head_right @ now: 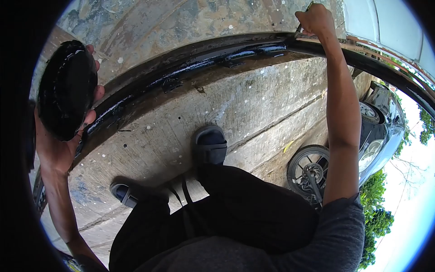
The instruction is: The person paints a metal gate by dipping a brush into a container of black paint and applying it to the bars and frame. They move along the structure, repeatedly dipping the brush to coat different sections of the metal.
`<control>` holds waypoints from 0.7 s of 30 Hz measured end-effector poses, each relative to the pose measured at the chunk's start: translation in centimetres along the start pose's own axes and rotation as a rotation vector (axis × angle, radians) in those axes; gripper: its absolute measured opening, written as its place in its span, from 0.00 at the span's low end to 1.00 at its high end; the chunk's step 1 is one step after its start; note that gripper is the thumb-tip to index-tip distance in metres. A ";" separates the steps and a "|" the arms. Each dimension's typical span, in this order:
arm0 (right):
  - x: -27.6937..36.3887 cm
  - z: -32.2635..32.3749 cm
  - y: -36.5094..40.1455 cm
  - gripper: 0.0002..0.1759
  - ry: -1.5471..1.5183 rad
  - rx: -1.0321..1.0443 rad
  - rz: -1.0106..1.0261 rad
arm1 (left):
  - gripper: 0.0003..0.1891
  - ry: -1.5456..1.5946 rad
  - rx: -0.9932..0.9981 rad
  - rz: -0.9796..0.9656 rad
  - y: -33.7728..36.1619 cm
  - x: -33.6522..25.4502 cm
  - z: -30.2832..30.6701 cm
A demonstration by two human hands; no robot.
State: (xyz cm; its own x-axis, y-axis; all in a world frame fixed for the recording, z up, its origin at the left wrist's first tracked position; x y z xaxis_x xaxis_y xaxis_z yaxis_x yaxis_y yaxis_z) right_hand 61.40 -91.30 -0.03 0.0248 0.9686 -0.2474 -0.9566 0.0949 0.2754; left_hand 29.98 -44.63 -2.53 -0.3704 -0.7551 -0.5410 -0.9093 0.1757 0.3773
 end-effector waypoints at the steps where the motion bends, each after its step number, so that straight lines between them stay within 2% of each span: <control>1: 0.3 0.1 0.0 0.22 0.048 0.009 0.011 | 0.37 -0.023 0.000 -0.003 0.2 -0.2 0.1; 4: 1.8 0.3 1.3 0.19 0.019 -0.053 0.204 | 0.39 -0.040 0.029 -0.020 0.3 -0.8 -0.4; 7: 3.0 0.0 2.8 0.18 0.062 0.010 0.347 | 0.39 -0.028 0.037 -0.033 0.6 -1.0 -0.3; 8: 3.1 0.4 2.9 0.17 0.010 0.046 0.262 | 0.39 -0.031 0.025 -0.030 0.7 -1.1 -0.1; 11: 2.2 0.5 2.0 0.16 0.174 -0.201 0.480 | 0.39 -0.040 -0.017 -0.029 0.9 -1.4 0.0; 14: 1.8 -1.1 1.8 0.12 0.160 -0.051 0.527 | 0.39 -0.004 -0.046 -0.064 1.1 -1.1 0.0; 17: 3.2 0.8 4.2 0.08 -0.054 0.307 0.307 | 0.39 0.008 -0.017 -0.024 1.1 -1.3 0.4; 18: 2.9 1.0 4.1 0.08 -0.095 0.323 0.311 | 0.38 0.010 -0.011 -0.011 1.1 -1.3 0.5; 21: 0.7 -0.6 1.4 0.07 0.161 0.138 0.550 | 0.39 0.013 -0.024 -0.013 1.1 -1.3 0.4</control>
State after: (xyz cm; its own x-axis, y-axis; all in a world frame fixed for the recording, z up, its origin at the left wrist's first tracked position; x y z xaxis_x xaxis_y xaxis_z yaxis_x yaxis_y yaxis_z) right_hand 59.89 -90.63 -0.42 -0.5188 0.8379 -0.1694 -0.7697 -0.3716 0.5192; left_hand 29.33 -43.20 -1.72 -0.3563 -0.7650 -0.5365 -0.9090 0.1508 0.3887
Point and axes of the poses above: each hand's wrist, its own y-axis away from the middle knuckle, its own z-axis out of the back of the hand, x = y × z, the point moved 1 cm from there along -y, towards the middle knuckle, and after that the axes turned 4 degrees about -z, right-handed, at the moved point
